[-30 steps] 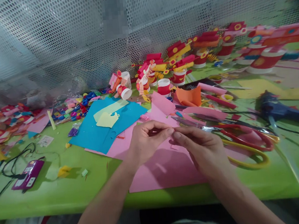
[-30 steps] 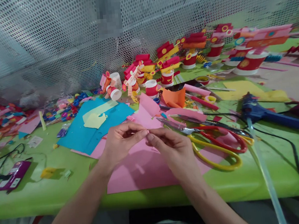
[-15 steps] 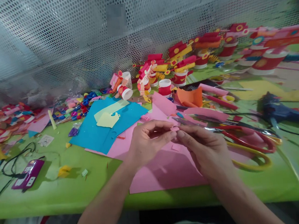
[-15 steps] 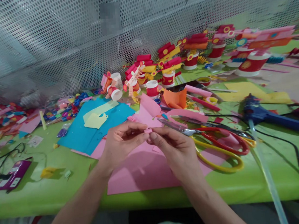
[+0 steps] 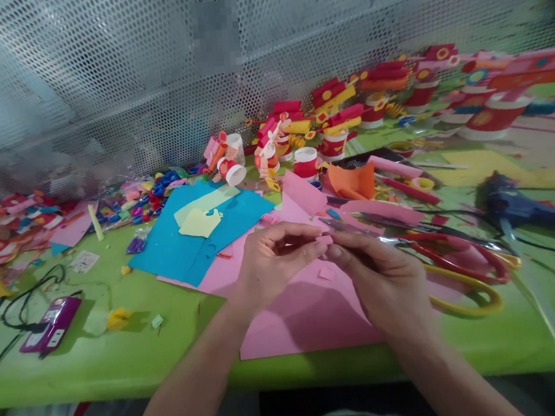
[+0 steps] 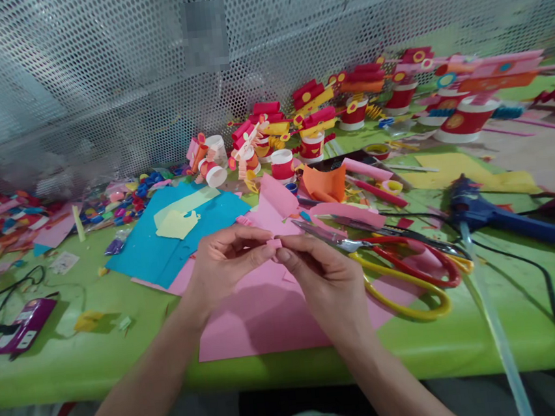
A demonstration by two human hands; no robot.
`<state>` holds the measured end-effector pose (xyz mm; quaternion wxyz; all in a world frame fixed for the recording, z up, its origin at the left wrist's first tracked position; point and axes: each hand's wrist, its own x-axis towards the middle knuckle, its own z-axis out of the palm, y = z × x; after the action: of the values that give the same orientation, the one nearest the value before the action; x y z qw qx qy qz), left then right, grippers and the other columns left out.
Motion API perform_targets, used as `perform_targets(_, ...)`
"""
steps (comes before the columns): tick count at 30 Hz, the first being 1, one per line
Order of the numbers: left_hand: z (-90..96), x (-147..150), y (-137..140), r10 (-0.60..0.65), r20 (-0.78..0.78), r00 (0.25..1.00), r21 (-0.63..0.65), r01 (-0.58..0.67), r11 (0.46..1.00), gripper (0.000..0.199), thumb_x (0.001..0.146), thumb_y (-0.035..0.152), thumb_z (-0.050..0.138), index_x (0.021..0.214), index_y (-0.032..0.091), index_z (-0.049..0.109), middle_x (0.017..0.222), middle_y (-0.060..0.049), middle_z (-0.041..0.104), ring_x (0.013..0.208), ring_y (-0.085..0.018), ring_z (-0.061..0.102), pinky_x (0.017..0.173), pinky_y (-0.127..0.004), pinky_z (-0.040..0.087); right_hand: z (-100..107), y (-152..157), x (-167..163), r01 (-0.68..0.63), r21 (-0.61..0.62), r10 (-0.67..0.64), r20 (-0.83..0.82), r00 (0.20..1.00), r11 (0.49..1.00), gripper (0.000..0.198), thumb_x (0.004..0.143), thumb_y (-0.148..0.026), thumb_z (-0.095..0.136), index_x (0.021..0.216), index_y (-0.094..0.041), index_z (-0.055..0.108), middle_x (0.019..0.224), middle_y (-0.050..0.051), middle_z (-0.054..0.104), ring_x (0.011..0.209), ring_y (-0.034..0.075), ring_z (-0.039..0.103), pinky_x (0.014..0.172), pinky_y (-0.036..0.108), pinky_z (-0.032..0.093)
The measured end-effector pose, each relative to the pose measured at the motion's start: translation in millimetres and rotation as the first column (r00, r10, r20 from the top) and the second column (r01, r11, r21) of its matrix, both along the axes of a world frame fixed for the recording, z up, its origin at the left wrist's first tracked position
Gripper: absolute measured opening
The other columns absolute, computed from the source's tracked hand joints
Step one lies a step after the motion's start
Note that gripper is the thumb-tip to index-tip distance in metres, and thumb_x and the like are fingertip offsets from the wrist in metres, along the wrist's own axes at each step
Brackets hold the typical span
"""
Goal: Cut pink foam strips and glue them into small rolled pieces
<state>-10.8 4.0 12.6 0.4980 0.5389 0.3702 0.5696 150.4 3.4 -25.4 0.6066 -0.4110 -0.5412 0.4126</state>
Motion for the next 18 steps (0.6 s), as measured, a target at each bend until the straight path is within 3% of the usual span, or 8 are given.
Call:
perform_targets(9,2.3,-1.4,2.1,0.034,0.042,0.999,-0.094,-0.029,0.995,0.020,0.072,0.028,0.091,0.087,0.020,0.081,0.087,-0.003,0.081,0.080,-0.017,0.076,0.077,-0.029,0.063,11.5,-5.4,-5.8,0.015,0.094,-0.026,0.115,0.993,0.995,0.015,0.088,-0.025,0.078,0.099,-0.034,0.082,0.092,-0.003,0.079,0.074,0.013,0.070,0.063,0.024,0.060)
perform_targets(14,1.8,1.2,1.9,0.055,0.072,0.996,-0.097,-0.048,0.994,0.020,0.071,0.027,0.092,0.085,0.019,0.080,0.080,-0.001,0.079,0.073,-0.015,0.075,0.073,-0.028,0.062,9.5,-3.3,-7.0,0.018,0.025,-0.021,0.114,0.993,1.000,0.011,0.087,-0.029,0.080,0.097,-0.031,0.082,0.089,-0.002,0.079,0.068,0.013,0.068,0.060,0.024,0.058)
perform_targets(18,-0.7,1.5,2.8,0.073,0.135,0.988,-0.170,-0.049,0.984,0.022,0.068,0.027,0.093,0.082,0.018,0.080,0.078,-0.001,0.077,0.073,-0.014,0.073,0.075,-0.027,0.061,8.3,1.0,-6.3,-0.017,-0.091,0.021,0.040,0.999,0.996,0.014,0.082,-0.034,0.084,0.095,-0.029,0.084,0.082,0.000,0.079,0.066,0.014,0.068,0.059,0.026,0.059)
